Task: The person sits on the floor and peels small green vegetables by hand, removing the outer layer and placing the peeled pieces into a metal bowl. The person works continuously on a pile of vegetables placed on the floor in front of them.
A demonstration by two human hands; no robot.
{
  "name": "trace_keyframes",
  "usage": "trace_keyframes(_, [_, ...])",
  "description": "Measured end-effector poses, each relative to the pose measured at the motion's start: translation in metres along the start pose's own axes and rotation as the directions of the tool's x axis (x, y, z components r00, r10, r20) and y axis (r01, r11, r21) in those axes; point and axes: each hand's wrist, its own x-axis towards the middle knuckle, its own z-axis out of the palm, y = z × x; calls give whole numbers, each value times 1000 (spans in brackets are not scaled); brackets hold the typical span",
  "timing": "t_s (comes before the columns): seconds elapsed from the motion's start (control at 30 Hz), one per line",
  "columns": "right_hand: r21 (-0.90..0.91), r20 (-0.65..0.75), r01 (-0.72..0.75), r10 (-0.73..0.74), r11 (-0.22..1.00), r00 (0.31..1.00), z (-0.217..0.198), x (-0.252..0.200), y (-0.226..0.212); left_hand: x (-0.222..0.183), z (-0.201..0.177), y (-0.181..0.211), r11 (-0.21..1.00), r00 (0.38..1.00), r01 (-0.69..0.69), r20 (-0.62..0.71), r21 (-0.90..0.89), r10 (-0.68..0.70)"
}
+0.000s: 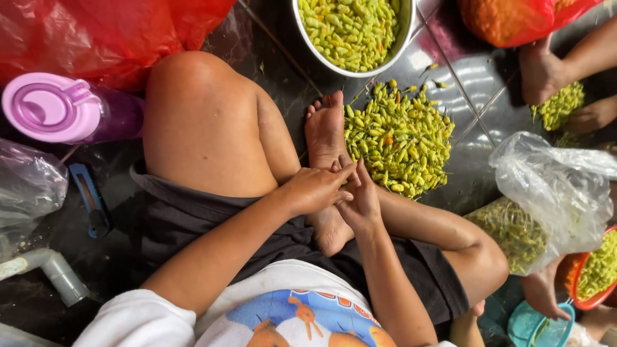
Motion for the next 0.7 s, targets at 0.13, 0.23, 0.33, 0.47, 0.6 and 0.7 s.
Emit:
trace_keyframes(0.13, [-172, -39, 20, -27, 985, 999, 18, 20, -51, -16, -17, 15, 997, 995, -48, -88, -65, 42])
trace_keyframes(0.23, [-114, 71, 300, -293, 947, 953, 81, 3, -103, -11, -9, 12, 997, 972, -48, -231, -53, 35])
trace_keyframes(0.33, [-309, 244, 583, -530, 752, 812, 89, 25, -125, -6, -11, 11, 988, 924, -139, -368, -65, 106])
trace_keyframes(0.47, [-917, 388, 226, -609, -327, 692, 69, 72, -102, -2, -13, 9, 994, 959, -44, -283, -98, 14])
trace_keyframes(0.6, [-725, 432, -28, -486, -689, 760, 27, 106, -98, 5, 8, -5, 1000, 959, -17, -282, -21, 11])
trace_keyframes(0.7, [-761, 392, 11, -447, -649, 804, 36, 84, -94, 9, 9, -9, 1000, 966, -23, -258, 5, 24])
